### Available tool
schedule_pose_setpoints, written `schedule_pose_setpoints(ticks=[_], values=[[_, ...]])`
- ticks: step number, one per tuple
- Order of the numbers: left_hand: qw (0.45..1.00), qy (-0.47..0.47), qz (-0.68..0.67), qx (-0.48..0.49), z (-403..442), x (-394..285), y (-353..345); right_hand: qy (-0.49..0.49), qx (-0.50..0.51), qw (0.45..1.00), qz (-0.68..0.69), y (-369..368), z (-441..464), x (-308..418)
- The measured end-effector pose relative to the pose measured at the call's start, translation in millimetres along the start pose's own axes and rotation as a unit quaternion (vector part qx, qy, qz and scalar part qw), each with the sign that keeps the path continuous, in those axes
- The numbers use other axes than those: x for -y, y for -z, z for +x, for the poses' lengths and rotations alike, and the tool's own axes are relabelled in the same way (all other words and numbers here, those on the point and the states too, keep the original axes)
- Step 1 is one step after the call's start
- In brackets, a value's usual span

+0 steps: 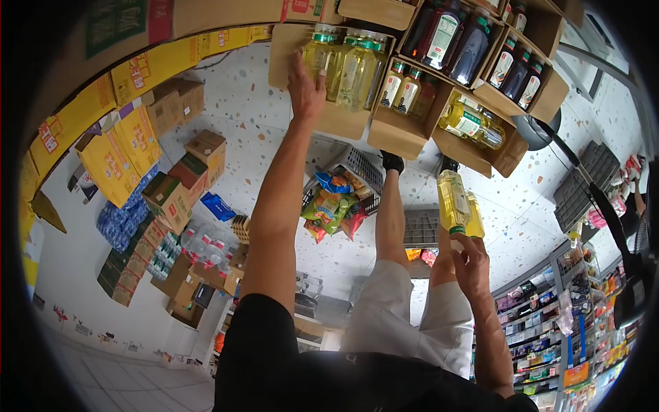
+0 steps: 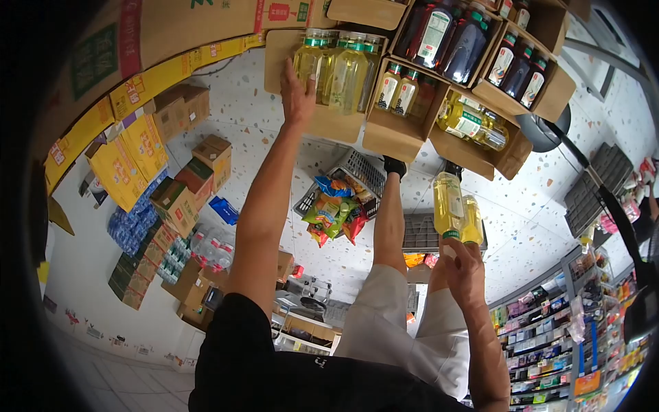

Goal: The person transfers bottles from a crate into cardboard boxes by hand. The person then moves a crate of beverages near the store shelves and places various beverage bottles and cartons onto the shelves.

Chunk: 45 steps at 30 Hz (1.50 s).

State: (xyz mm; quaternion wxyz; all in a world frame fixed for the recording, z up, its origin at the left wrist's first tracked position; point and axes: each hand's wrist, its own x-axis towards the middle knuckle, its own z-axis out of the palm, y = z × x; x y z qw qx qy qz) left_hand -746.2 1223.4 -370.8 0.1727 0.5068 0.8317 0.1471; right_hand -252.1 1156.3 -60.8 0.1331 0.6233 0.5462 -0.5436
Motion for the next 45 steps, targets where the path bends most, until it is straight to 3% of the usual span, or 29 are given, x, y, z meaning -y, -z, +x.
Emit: schedule_pose_setpoints(ticks=[1,3,4,5,6,7,9,10,12,14,16,18,19,21,23,25,27,29,31,33,36,38,39,41,44,45], values=[[0.999,-0.017,0.000,-0.044,-0.8,0.0,2.9,0.002,0.003,1.000,-0.008,1.1,-1.3,8.3],[0.998,-0.030,-0.048,-0.027,-24.0,-30.7,18.9,0.005,0.005,1.000,-0.018,6.6,-3.3,27.5],[0.994,-0.044,-0.096,-0.010,-42.2,-56.2,28.1,0.053,0.014,0.998,-0.033,10.3,-3.4,37.6],[0.955,-0.023,-0.273,0.113,-66.9,-87.7,37.9,0.099,0.022,0.994,-0.047,13.7,-4.5,47.9],[0.913,-0.111,-0.332,0.212,-86.1,-130.3,63.0,0.115,0.035,0.992,-0.048,18.3,-4.3,60.3],[0.866,-0.169,-0.328,0.338,-110.0,-150.3,61.3,0.113,0.033,0.992,-0.050,24.7,-3.6,72.1],[0.823,-0.329,-0.212,0.411,-161.8,-194.7,73.3,0.164,0.078,0.981,-0.067,38.2,-0.1,95.4],[0.824,-0.331,-0.213,0.409,-172.8,-199.2,73.8,0.155,0.099,0.981,-0.070,43.5,0.4,106.4],[0.874,-0.262,-0.293,0.287,-193.6,-197.3,68.2,0.176,0.106,0.976,-0.069,49.3,4.1,121.8],[0.868,-0.261,-0.311,0.286,-190.3,-186.6,53.8,0.197,0.110,0.972,-0.068,45.2,13.8,132.1],[0.865,-0.254,-0.328,0.281,-196.4,-173.5,43.0,0.126,0.073,0.987,-0.066,39.8,27.5,137.3],[0.871,-0.136,-0.386,0.271,-199.3,-150.5,41.6,0.093,0.052,0.994,-0.030,31.8,45.4,133.4],[0.872,-0.135,-0.385,0.270,-197.9,-139.5,45.3,0.055,0.030,0.998,0.010,26.0,54.1,130.1],[0.928,-0.018,-0.324,0.182,-191.1,-117.6,62.7,0.098,0.018,0.995,0.006,16.4,72.3,125.1],[0.851,0.168,-0.468,0.166,-179.9,-84.7,83.8,0.174,0.021,0.984,-0.017,8.1,92.5,128.1],[0.851,0.246,-0.445,0.133,-158.4,-38.1,100.5,0.170,0.027,0.985,-0.009,6.2,121.1,145.1],[0.813,0.282,-0.504,0.070,-132.1,5.0,102.6,0.171,0.085,0.981,0.023,7.1,162.7,158.5],[0.789,0.289,-0.538,0.061,-99.1,32.1,108.5,0.158,0.172,0.972,0.022,17.2,208.5,185.6],[0.785,0.286,-0.542,0.090,-64.2,47.2,109.2,0.081,0.250,0.956,0.130,18.9,263.7,207.1],[0.764,0.297,-0.560,0.123,-39.4,62.6,98.4,0.131,0.218,0.926,0.279,-4.0,325.3,218.7],[0.745,0.337,-0.538,0.204,-3.7,61.2,83.4,0.202,0.137,0.895,0.374,-50.8,422.8,191.1],[0.752,0.318,-0.530,0.229,7.8,62.9,68.0,0.174,-0.072,0.918,0.348,-87.6,454.0,158.9],[0.757,0.301,-0.524,0.249,10.1,60.9,62.1,0.170,-0.075,0.919,0.349,-98.6,448.0,149.6],[0.760,0.308,-0.514,0.252,9.4,57.9,49.3,0.141,-0.235,0.954,0.122,-123.5,426.2,126.9],[0.772,0.292,-0.502,0.258,7.4,57.0,42.4,-0.033,-0.021,0.979,0.202,-158.5,396.5,120.7],[0.785,0.266,-0.495,0.259,5.7,53.4,43.0,-0.035,-0.021,0.978,0.207,-162.9,390.3,127.3]])
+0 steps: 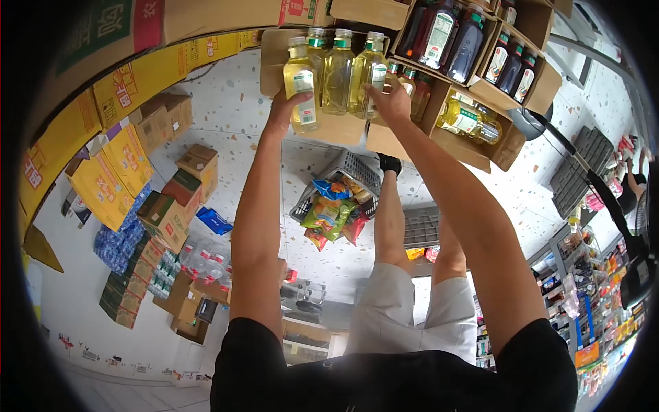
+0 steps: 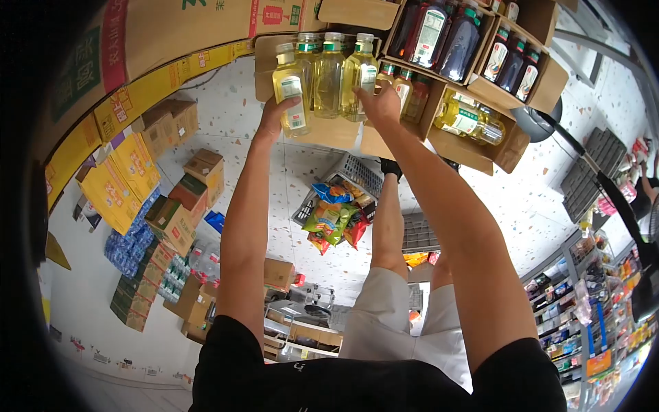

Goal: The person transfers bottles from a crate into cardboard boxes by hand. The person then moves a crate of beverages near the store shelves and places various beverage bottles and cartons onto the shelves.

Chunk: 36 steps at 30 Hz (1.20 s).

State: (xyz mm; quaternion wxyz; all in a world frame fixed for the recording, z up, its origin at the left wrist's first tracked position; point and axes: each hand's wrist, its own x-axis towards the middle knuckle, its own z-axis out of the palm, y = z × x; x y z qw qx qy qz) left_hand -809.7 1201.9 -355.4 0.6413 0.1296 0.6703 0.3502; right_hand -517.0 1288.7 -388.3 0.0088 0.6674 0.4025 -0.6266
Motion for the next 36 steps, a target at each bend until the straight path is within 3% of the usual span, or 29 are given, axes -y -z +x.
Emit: schedule_pose_setpoints(ticks=[3,10,16,18,20,22,23,26,36], values=[[1.000,-0.026,0.008,0.005,-7.6,-5.0,-9.4,0.070,-0.163,0.974,-0.139,-25.8,-17.8,17.7],[0.999,-0.034,-0.012,-0.022,-6.3,-3.6,2.1,0.047,-0.154,0.974,-0.160,-36.3,-27.1,38.3],[0.994,-0.056,0.003,-0.089,-26.2,-27.2,-4.1,0.047,-0.146,0.981,-0.116,-47.5,-23.6,-5.8],[0.979,-0.102,0.149,-0.091,-26.0,-31.3,-11.5,0.074,-0.163,0.977,-0.114,-42.0,-38.5,-28.7],[0.959,-0.154,0.209,-0.116,-14.6,-20.8,-29.2,0.085,-0.159,0.976,-0.124,-38.0,-52.6,-56.9],[0.880,-0.172,0.390,-0.212,-12.9,-12.4,-52.6,0.085,-0.135,0.979,-0.129,-30.3,-66.5,-93.7],[0.865,-0.191,0.414,-0.212,-13.4,-13.6,-64.3,0.085,-0.110,0.981,-0.133,-25.3,-74.6,-105.8],[0.858,-0.152,0.423,-0.250,-9.7,-12.6,-82.0,0.119,-0.118,0.974,-0.153,-7.4,-102.4,-113.5],[0.847,-0.199,0.423,-0.252,-12.6,-14.5,-82.4,0.128,-0.088,0.975,-0.160,65.5,-140.8,-160.1]])
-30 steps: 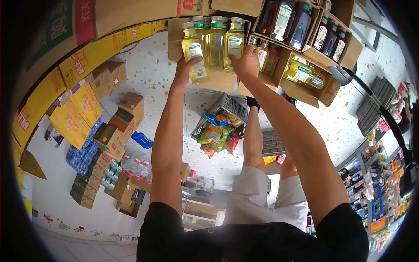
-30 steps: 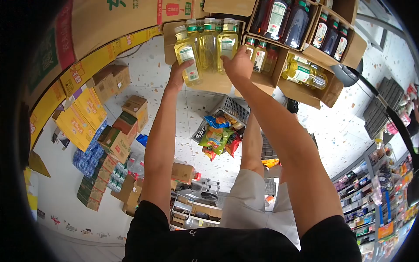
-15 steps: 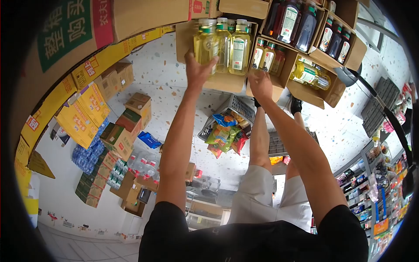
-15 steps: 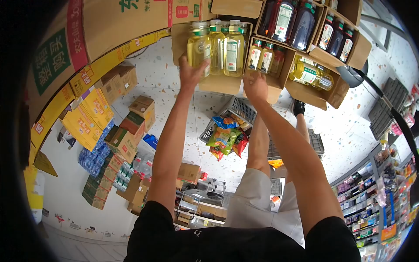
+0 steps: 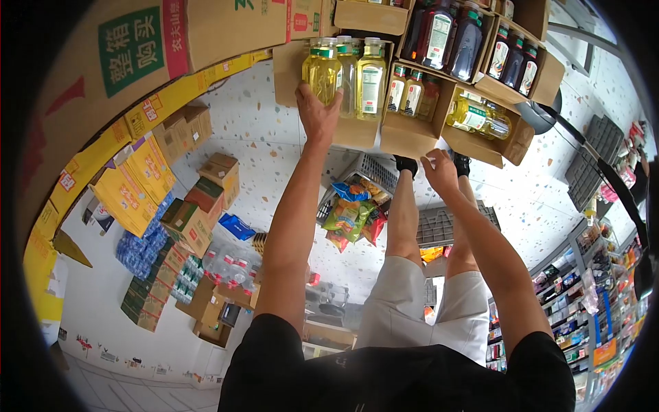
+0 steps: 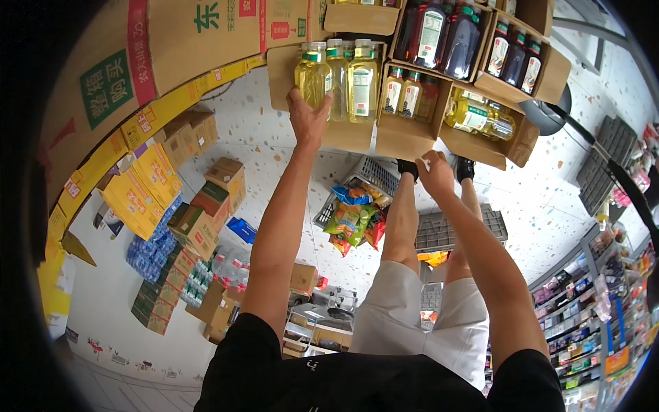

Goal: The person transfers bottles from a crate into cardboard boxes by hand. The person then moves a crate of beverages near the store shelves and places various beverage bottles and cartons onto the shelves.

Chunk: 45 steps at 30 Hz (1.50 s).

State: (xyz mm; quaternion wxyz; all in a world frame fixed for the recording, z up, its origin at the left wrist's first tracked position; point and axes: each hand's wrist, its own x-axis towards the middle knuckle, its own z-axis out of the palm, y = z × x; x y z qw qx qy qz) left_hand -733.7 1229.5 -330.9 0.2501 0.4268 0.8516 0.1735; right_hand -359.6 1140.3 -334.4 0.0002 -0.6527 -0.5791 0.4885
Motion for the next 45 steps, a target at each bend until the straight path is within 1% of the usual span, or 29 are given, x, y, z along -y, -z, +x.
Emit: schedule_pose_setpoints(ticks=[2,4,6,7,9,10,11,14,15,18,20,21,22,23,24,25,26,27,28,30,31,32,33,34,36,40,42,44,45], values=[[1.000,0.004,-0.011,-0.001,-0.2,-2.7,-0.9,-0.024,0.012,1.000,-0.015,11.5,-11.3,-20.7],[1.000,0.007,-0.021,0.000,-0.2,-4.0,-1.6,-0.019,-0.006,1.000,-0.022,24.2,-26.2,-36.6],[1.000,0.019,0.007,-0.003,-0.3,-8.4,-0.8,-0.059,0.010,0.998,-0.021,41.9,-46.4,-46.3],[1.000,0.013,0.006,-0.001,-0.8,-11.4,1.7,-0.050,0.001,0.998,-0.024,51.5,-58.8,-51.0],[0.996,0.006,0.089,0.021,-5.5,-24.6,15.0,-0.073,-0.010,0.997,-0.022,63.8,-89.2,-66.1],[0.996,-0.005,0.087,0.021,-7.0,-28.1,20.3,-0.094,-0.015,0.995,-0.020,69.0,-104.1,-74.8],[0.997,-0.010,0.078,0.001,-12.3,-14.5,17.8,-0.129,-0.004,0.992,-0.011,76.4,-119.9,-81.4],[0.995,-0.009,0.092,-0.038,-45.2,-14.8,33.2,-0.128,-0.046,0.991,-0.019,91.2,-176.2,-103.0],[0.995,-0.002,0.097,-0.029,-61.7,-15.5,41.6,-0.124,-0.051,0.991,-0.013,100.6,-193.7,-103.2],[0.993,0.026,0.112,0.012,-134.6,-20.4,61.0,-0.155,-0.061,0.986,0.017,124.1,-247.6,-119.4],[0.990,0.010,0.133,0.040,-197.8,10.1,54.3,-0.079,-0.070,0.994,-0.033,130.3,-282.1,-161.0],[0.989,0.038,0.112,0.093,-234.9,14.7,54.4,-0.139,0.007,0.990,-0.035,153.1,-289.8,-158.3],[0.981,0.066,0.085,0.158,-269.0,-18.1,62.0,-0.208,0.072,0.975,-0.028,173.6,-291.3,-144.2],[0.974,0.018,0.068,0.217,-296.9,-3.0,49.3,-0.116,0.031,0.993,0.004,181.8,-293.3,-154.1],[0.926,-0.029,0.195,0.322,-324.0,-31.8,46.7,-0.086,-0.009,0.996,0.030,204.4,-294.7,-145.1],[0.953,-0.031,0.104,0.283,-365.9,-29.9,29.4,-0.077,-0.059,0.990,0.100,219.8,-298.1,-147.8],[0.913,0.085,0.080,0.391,-391.1,-66.8,24.1,-0.066,-0.059,0.987,0.132,229.5,-298.9,-161.0],[0.902,0.015,0.141,0.408,-421.7,-69.6,8.9,-0.092,-0.038,0.983,0.156,257.4,-301.1,-166.5],[0.889,-0.056,0.197,0.410,-442.5,-78.3,-17.0,-0.067,-0.077,0.982,0.159,263.6,-300.9,-189.0],[0.928,-0.187,0.218,0.238,-482.7,-161.4,-50.6,-0.029,-0.256,0.964,0.067,278.4,-297.5,-244.5],[0.924,-0.202,0.221,0.237,-481.8,-208.3,-55.5,-0.093,-0.216,0.966,0.112,307.8,-311.0,-257.6],[0.930,-0.147,0.141,0.306,-477.2,-266.0,-58.3,-0.155,-0.171,0.960,0.159,338.1,-325.7,-273.7],[0.922,-0.087,0.062,0.372,-477.6,-310.3,-65.7,-0.210,-0.177,0.948,0.159,353.1,-336.8,-298.2],[0.921,-0.096,0.066,0.373,-481.9,-338.9,-81.7,-0.261,-0.180,0.935,0.157,365.8,-346.9,-328.7],[0.890,-0.105,-0.040,0.441,-483.3,-387.0,-112.8,-0.308,-0.204,0.914,0.168,379.6,-367.0,-395.2],[0.855,-0.165,0.030,0.491,-522.3,-487.2,-162.5,-0.364,-0.271,0.875,0.168,427.4,-404.2,-489.3],[0.833,-0.203,0.005,0.514,-552.0,-513.7,-186.1,-0.367,-0.306,0.863,0.167,452.1,-410.2,-531.0],[0.816,-0.187,0.013,0.547,-583.7,-535.8,-214.9,-0.387,-0.315,0.847,0.183,483.1,-403.7,-572.1],[0.804,-0.163,0.033,0.571,-602.8,-564.5,-218.7,-0.376,-0.321,0.849,0.187,500.9,-398.2,-593.1]])
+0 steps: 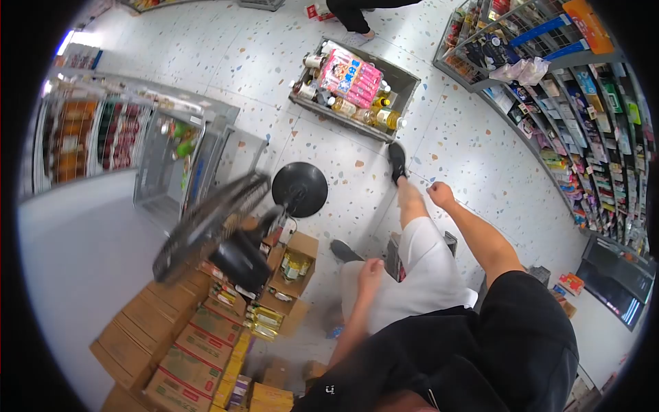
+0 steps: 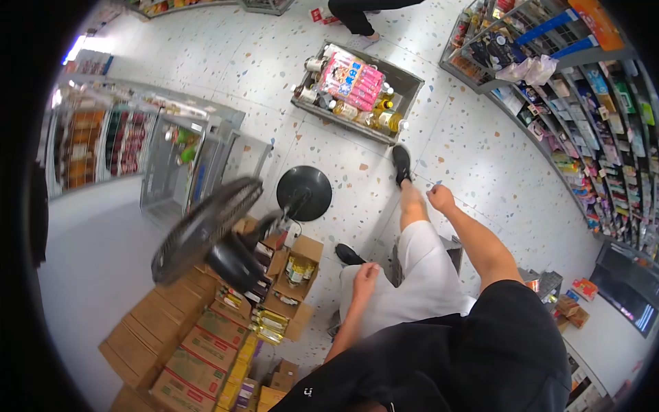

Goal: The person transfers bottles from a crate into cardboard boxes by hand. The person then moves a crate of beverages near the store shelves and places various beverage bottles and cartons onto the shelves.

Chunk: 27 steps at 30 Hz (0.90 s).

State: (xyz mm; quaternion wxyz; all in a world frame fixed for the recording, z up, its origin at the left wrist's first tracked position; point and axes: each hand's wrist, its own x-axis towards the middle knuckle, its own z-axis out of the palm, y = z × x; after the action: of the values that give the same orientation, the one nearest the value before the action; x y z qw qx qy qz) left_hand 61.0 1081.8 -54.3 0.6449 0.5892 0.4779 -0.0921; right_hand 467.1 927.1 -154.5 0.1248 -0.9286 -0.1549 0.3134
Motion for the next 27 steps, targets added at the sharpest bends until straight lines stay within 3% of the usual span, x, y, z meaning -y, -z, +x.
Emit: schedule_pose_setpoints(ticks=[4,7,8,9,10,12,17,20,22,23,25,27], values=[[0.991,0.056,-0.071,0.094,44.7,-112.3,-68.8,-0.036,0.034,0.998,0.027,31.7,137.0,21.0],[0.985,0.093,-0.070,0.125,108.1,-161.6,-153.7,0.040,0.027,0.998,0.040,36.3,272.4,31.0],[0.990,0.015,-0.018,0.141,133.7,-184.0,-190.2,0.073,0.004,0.997,0.031,27.3,317.4,28.4],[0.985,-0.051,0.036,0.162,144.9,-202.0,-217.7,0.034,0.044,0.998,0.024,39.2,354.6,40.8],[0.984,-0.027,0.045,0.170,145.8,-228.1,-238.8,0.019,0.027,0.998,0.046,36.0,395.8,42.8],[0.971,0.008,0.199,0.132,179.3,-288.1,-283.2,0.002,0.033,0.993,0.114,56.3,455.8,66.0],[0.949,0.098,0.244,0.174,224.6,-333.7,-292.3,0.057,-0.033,0.988,0.141,32.1,575.0,83.0],[0.949,0.110,0.232,0.182,234.6,-329.8,-295.6,-0.019,0.066,0.973,0.220,2.9,622.3,78.5],[0.951,0.103,0.228,0.183,239.3,-325.9,-299.5,-0.067,0.114,0.928,0.347,-41.1,639.4,61.2],[0.944,0.106,0.252,0.187,241.3,-325.2,-301.1,-0.071,0.118,0.928,0.346,-32.3,635.9,69.1],[0.935,0.114,0.274,0.194,246.3,-324.5,-300.5,-0.266,0.106,0.885,0.368,3.2,622.6,97.2],[0.931,0.145,0.267,0.203,245.2,-325.6,-292.2,-0.261,0.115,0.900,0.329,-27.4,622.9,86.6]])
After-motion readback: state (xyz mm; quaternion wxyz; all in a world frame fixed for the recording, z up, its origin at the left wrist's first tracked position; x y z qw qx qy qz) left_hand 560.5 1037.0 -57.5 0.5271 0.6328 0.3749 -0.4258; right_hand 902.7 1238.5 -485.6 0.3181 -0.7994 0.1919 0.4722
